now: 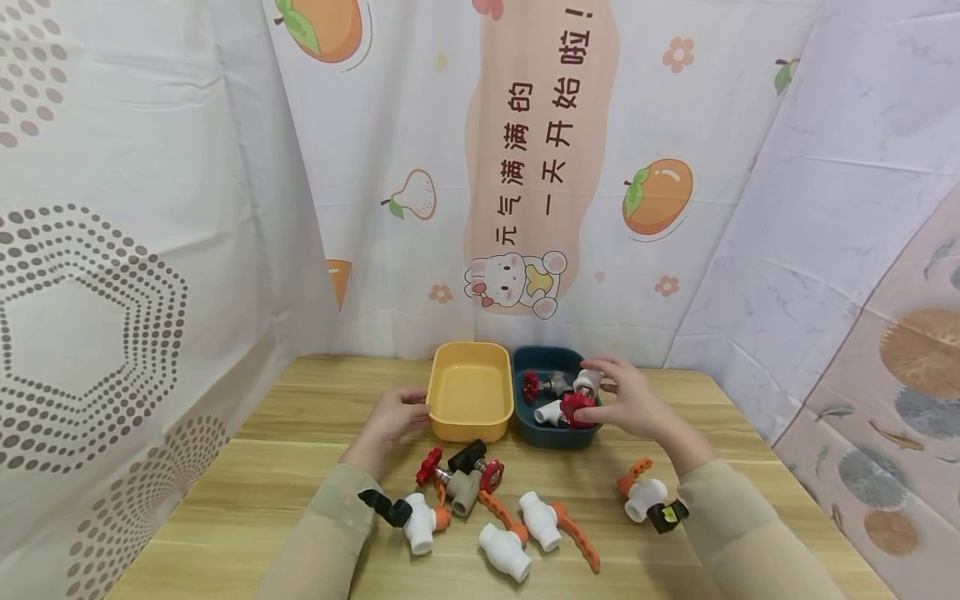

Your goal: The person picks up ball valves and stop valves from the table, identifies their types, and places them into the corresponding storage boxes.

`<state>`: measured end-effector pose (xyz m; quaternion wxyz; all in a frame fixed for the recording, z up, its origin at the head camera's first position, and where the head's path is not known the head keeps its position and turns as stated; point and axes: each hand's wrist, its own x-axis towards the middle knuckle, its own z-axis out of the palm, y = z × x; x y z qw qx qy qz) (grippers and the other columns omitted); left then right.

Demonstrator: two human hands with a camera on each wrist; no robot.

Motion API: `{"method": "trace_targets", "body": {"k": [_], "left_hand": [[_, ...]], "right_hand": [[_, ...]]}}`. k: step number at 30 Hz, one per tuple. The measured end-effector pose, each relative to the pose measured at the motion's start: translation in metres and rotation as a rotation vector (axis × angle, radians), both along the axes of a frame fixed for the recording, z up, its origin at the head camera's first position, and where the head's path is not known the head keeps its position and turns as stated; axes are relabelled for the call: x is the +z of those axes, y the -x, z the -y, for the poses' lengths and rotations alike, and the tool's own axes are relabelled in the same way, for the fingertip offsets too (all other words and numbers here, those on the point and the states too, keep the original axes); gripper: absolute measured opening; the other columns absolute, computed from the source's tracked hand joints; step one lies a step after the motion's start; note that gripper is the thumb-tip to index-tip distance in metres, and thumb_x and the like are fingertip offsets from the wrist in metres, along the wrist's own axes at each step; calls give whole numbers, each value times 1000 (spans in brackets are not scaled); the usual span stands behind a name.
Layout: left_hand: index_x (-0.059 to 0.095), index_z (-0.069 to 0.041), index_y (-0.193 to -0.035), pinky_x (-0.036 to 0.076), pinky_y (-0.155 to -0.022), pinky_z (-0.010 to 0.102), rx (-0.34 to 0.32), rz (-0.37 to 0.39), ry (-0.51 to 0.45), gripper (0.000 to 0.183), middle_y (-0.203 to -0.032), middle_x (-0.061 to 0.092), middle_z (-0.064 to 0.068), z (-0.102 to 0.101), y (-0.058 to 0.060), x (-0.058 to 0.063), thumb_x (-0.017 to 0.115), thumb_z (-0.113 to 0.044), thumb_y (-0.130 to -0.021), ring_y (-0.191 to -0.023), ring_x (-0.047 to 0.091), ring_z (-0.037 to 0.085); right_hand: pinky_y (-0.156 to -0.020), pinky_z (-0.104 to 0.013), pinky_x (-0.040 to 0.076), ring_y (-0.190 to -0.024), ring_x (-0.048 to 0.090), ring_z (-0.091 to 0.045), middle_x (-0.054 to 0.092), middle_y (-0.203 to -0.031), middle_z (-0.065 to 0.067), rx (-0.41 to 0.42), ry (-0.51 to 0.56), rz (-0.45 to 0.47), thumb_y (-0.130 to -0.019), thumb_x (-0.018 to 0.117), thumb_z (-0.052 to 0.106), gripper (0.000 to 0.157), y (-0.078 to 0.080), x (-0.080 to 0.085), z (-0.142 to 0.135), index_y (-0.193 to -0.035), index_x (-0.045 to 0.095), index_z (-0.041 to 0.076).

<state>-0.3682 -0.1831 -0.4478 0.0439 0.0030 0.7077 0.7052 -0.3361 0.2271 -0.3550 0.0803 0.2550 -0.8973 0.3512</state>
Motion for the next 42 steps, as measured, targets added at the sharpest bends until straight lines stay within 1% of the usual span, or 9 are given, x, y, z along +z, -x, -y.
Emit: {"method": "trace_targets", "body": {"k": [3, 8, 16, 21, 24, 30, 34, 37, 42], "left_hand": [[48, 16, -140, 52, -99, 54, 5, 3, -1, 44, -138, 51, 38, 0, 2, -1, 58, 10, -97, -117, 61, 47], [52, 15, -138, 54, -98, 53, 18, 10, 0, 43, -135, 54, 36, 0, 3, -2, 59, 10, -97, -115, 63, 45], [54, 13, -138, 55, -97, 51, 42, 21, 2, 42, -136, 55, 33, -1, 4, -2, 60, 9, -96, -114, 64, 43], [53, 13, -138, 53, -99, 52, 34, 23, 0, 42, -137, 55, 33, 0, 4, -2, 60, 9, -97, -115, 64, 43], [52, 13, -139, 53, -100, 53, 29, 26, -5, 43, -137, 54, 34, 0, 4, -2, 60, 10, -96, -116, 63, 44], [52, 15, -138, 54, -98, 53, 28, 19, -4, 43, -136, 55, 35, 0, 3, -2, 59, 10, -96, -115, 64, 44], [52, 15, -138, 54, -97, 52, 28, 17, -2, 43, -135, 55, 35, 0, 3, -2, 59, 10, -97, -113, 64, 43], [52, 14, -139, 54, -98, 52, 30, 23, -5, 43, -134, 56, 35, -1, 3, -3, 59, 10, -97, -113, 65, 42], [51, 14, -140, 53, -99, 53, 25, 21, -9, 43, -137, 54, 35, -1, 3, -3, 59, 10, -97, -115, 63, 44]], "right_hand": [[-103, -50, 51, -127, 52, -36, 49, -144, -19, -31, -7, 12, -77, 92, 32, 80, 5, -1, 1, -141, 56, 3], [-102, -51, 51, -125, 53, -37, 48, -144, -20, -80, -21, 33, -77, 92, 36, 82, 13, -3, 3, -142, 55, 3], [-93, -51, 57, -119, 59, -43, 47, -144, -22, -167, -49, 67, -77, 90, 44, 84, 29, -6, 8, -144, 54, 9], [-92, -53, 58, -116, 60, -46, 47, -144, -25, -191, -72, 63, -77, 89, 44, 84, 37, -7, 11, -144, 54, 7], [-95, -57, 55, -119, 57, -46, 46, -145, -26, -203, -102, 63, -78, 88, 46, 86, 41, -8, 13, -145, 53, 6], [-103, -66, 44, -128, 44, -46, 45, -146, -27, -230, -121, 63, -78, 88, 45, 84, 50, -12, 14, -143, 55, 4], [-107, -66, 41, -131, 41, -47, 45, -146, -29, -241, -126, 79, -78, 88, 43, 84, 56, -16, 14, -143, 54, 2], [-108, -66, 39, -132, 40, -47, 44, -147, -29, -251, -127, 108, -79, 88, 42, 84, 60, -19, 14, -144, 53, 1], [-109, -66, 39, -131, 41, -47, 42, -147, -30, -269, -129, 153, -80, 87, 42, 85, 66, -22, 17, -145, 52, 1]]}}
